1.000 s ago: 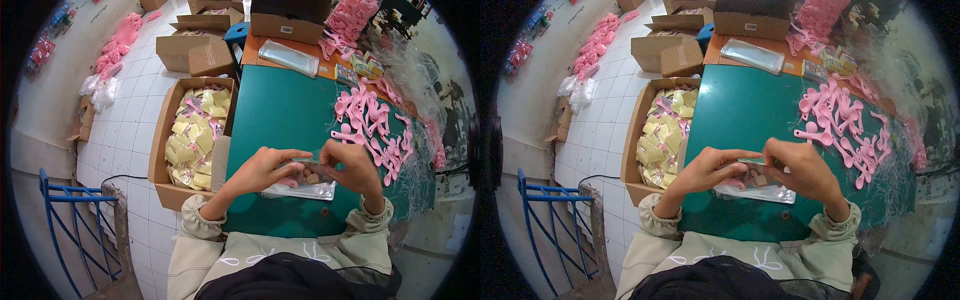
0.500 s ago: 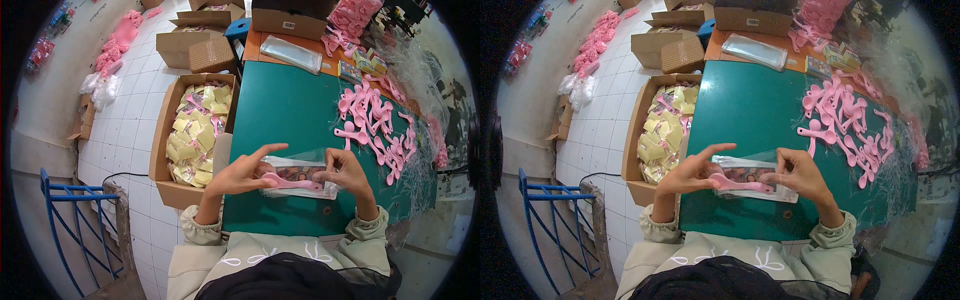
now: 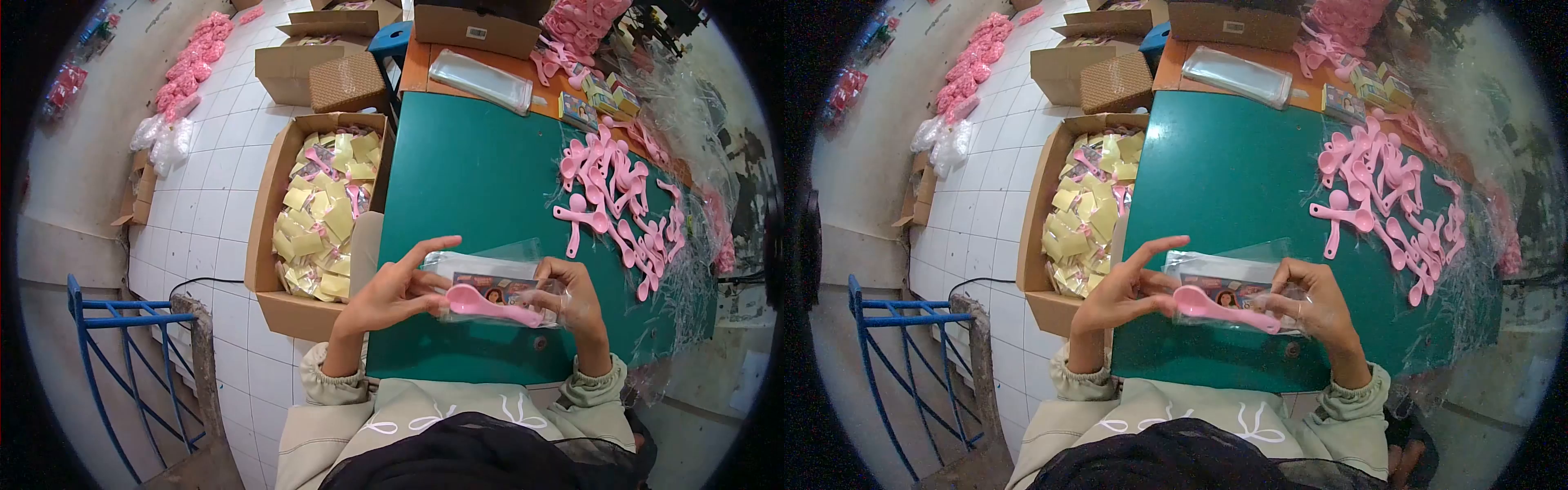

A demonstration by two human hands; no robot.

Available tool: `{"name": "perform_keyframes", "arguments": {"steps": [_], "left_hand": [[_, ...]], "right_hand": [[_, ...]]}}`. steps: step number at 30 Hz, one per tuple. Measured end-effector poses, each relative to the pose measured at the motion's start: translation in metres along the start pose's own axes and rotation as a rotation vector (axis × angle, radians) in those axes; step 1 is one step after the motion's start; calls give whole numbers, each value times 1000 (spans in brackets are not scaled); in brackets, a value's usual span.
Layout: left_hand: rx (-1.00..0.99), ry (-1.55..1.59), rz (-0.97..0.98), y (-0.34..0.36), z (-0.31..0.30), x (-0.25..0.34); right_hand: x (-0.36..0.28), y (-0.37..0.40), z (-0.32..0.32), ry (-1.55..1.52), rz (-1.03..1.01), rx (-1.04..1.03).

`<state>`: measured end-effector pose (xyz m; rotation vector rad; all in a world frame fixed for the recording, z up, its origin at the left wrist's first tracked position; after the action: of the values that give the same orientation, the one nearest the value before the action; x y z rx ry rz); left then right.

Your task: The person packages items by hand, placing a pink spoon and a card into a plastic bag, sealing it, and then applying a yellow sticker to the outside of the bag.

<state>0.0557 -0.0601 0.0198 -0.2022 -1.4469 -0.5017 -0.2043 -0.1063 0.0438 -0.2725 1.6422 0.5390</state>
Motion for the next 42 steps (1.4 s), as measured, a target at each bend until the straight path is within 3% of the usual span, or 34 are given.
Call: {"name": "perform_keyframes", "arguments": {"steps": [1, 4, 7, 8, 11, 18, 27, 33, 36, 39, 42], "left_hand": [[61, -70, 11, 0, 0, -1], [443, -384, 101, -1, 11, -6], [224, 210, -94, 6, 34, -16], [144, 172, -120, 11, 39, -17], [179, 315, -168, 21, 45, -34], [188, 264, -162, 36, 47, -45], [282, 7, -115, 40, 48, -44], [338, 397, -106, 27, 52, -49], [365, 95, -148, 24, 48, -47], [414, 155, -158, 23, 51, -47], [355, 254, -156, 24, 48, -49]], "right_hand": [[-2, 0, 1, -4, -25, 13], [-22, 2, 5, 419, -339, 207], [-35, 2, 29, 612, -458, 123], [-38, 3, 36, 649, -453, -89], [-24, 12, 54, 721, -412, -244], [-4, 9, 84, 843, -434, -210], [9, 1, 97, 786, -498, -253], [8, 7, 102, 947, -689, -247], [10, 10, 101, 868, -705, -324], [4, 12, 79, 654, -626, -454], [-10, 14, 36, 341, -423, -507]]}}
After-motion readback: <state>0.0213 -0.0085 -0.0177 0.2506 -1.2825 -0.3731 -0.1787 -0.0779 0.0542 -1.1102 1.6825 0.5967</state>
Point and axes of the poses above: each hand's wrist, its own y-axis away from the middle knuckle, its own z-axis out of the palm, x = y × z, the point moved 2 cm from there along -y, towards the middle knuckle, and after that the axes turned 4 degrees about -z, right-handed, at the moved point
